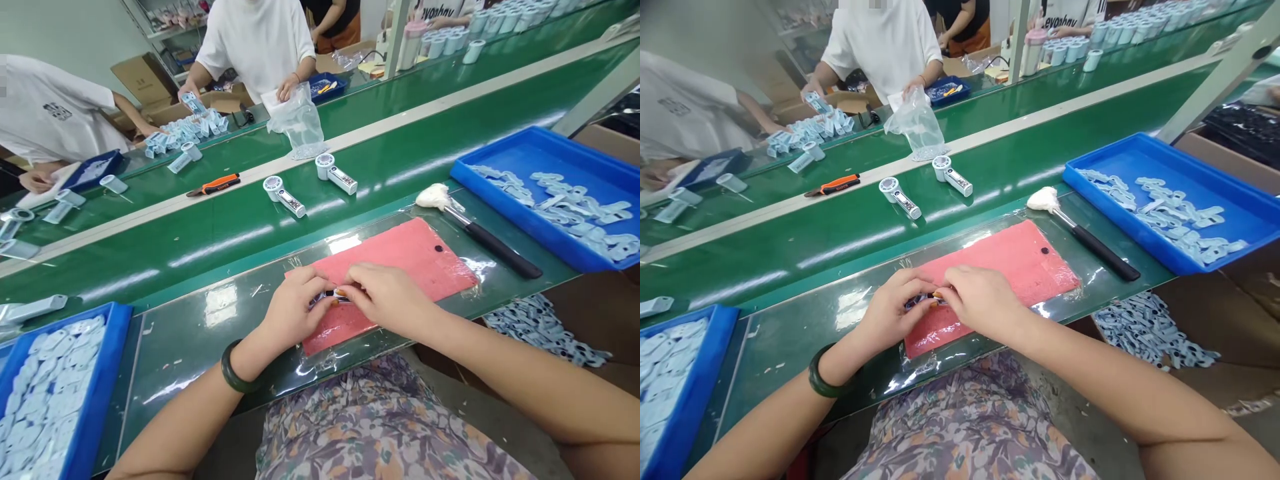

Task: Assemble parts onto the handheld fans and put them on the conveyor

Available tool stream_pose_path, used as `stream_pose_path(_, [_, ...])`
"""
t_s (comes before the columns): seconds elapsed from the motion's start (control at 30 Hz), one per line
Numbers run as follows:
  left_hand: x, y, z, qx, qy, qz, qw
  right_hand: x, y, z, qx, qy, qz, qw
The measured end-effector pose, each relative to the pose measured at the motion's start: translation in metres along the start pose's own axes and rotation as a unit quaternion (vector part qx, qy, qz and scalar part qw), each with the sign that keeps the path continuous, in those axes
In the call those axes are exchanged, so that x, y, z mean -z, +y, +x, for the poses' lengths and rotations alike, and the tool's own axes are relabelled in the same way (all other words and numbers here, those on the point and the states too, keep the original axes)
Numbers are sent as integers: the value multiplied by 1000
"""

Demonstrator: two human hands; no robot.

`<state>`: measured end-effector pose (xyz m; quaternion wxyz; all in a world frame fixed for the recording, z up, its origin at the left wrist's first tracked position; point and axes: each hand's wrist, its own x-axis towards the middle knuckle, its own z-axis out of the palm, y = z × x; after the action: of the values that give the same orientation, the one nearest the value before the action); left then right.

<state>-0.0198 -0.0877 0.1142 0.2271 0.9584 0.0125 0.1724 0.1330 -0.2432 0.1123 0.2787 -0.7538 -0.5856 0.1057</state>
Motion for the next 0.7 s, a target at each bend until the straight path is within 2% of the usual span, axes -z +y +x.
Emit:
stream_pose_path(0.1, [-1,-1,2,18,-9,-17,1000,-10,15,-5,5,30,143,989])
stream_pose_path(0.17, [-2,-1,2,23,-11,-18,1000,-19,25,-8,-7,24,242,970])
stream_pose_path(0.23, [-1,1,-1,20,-10,-14,1000,-26,32,-12,-3,17,285,958])
stream_pose_path(0.43, [1,18,-20,-12,-5,18,1000,-20,21,-30,77,-29,186,979])
stream_pose_path(0.57, [-6,27,-27,-6,-1,70,998,-21,9,-35,73,-31,138,987])
stream_pose_path(0.7, [-11,29,-26,18,-11,72,997,-28,9,-31,61,-16,106,992])
